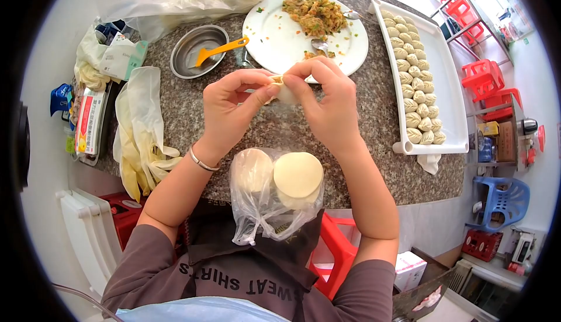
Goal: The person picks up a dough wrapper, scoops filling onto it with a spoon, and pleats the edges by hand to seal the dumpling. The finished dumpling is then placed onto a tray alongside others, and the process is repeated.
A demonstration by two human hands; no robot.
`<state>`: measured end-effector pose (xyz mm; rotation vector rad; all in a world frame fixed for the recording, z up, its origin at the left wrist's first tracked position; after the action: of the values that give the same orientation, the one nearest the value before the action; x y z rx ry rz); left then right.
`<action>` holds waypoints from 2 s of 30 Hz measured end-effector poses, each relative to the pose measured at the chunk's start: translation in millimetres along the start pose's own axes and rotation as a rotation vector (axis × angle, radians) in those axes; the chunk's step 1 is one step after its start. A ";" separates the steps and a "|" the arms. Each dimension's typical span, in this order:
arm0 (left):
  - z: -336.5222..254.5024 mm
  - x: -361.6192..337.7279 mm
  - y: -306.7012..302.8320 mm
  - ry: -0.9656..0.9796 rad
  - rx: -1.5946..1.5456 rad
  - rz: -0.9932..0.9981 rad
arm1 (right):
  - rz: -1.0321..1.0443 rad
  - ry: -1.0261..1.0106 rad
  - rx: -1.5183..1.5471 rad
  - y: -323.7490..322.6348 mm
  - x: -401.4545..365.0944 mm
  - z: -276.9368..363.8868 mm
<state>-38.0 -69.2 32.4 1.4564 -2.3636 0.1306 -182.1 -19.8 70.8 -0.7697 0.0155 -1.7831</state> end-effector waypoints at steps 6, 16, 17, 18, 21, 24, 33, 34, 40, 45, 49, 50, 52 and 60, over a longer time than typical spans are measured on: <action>-1.4 1.5 0.6 0.032 0.032 -0.005 | 0.007 -0.084 -0.110 1.4 -1.4 6.1; 11.1 1.6 -1.4 -0.088 -0.082 0.038 | 0.070 0.065 0.023 1.1 1.6 -9.2; 7.7 1.8 -0.6 -0.048 -0.069 0.046 | 0.086 0.047 0.010 2.9 2.3 -5.6; 4.4 2.0 0.3 -0.008 -0.056 0.054 | 0.102 0.029 -0.002 4.0 2.8 -2.9; 2.4 2.2 1.1 -0.004 -0.030 0.053 | 0.107 0.030 -0.032 2.8 2.1 -2.7; 3.3 2.2 0.8 -0.010 -0.035 0.023 | 0.063 0.030 -0.046 4.1 -0.3 -4.0; 28.1 -0.9 9.7 -0.240 -0.475 0.022 | -0.037 0.024 -0.005 3.8 -2.9 -7.3; 28.8 -1.1 8.5 -0.241 -0.477 0.021 | -0.036 0.025 -0.007 4.4 -3.2 -7.3; 40.3 -9.7 16.6 -0.484 -0.636 0.100 | -0.052 0.119 0.136 9.8 -3.6 -17.9; 39.1 -8.8 16.0 -0.464 -0.599 0.095 | -0.006 0.093 0.054 12.6 -4.9 -15.7; 39.2 -7.4 12.4 -0.404 -0.638 0.046 | -0.023 -0.002 0.016 13.9 -4.7 -3.8; 38.7 -7.0 11.7 -0.391 -0.578 0.060 | -0.017 -0.003 -0.005 14.1 -4.7 -3.5; 35.9 -6.8 11.3 -0.377 -0.517 0.072 | -0.010 -0.004 -0.024 14.5 -5.2 -4.8; 34.0 -6.3 16.9 -0.466 -0.563 0.144 | -0.065 0.040 0.022 3.6 -3.5 -11.6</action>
<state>-59.0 -64.9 0.4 1.1192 -2.5461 -0.8550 -184.4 -22.3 58.6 -0.7256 -0.0030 -1.8571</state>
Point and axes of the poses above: each hand's wrist, its own x-axis towards the middle knuckle, its own y-axis out of the palm, z = x × y, the point moved 8 cm from there along x, towards the middle knuckle
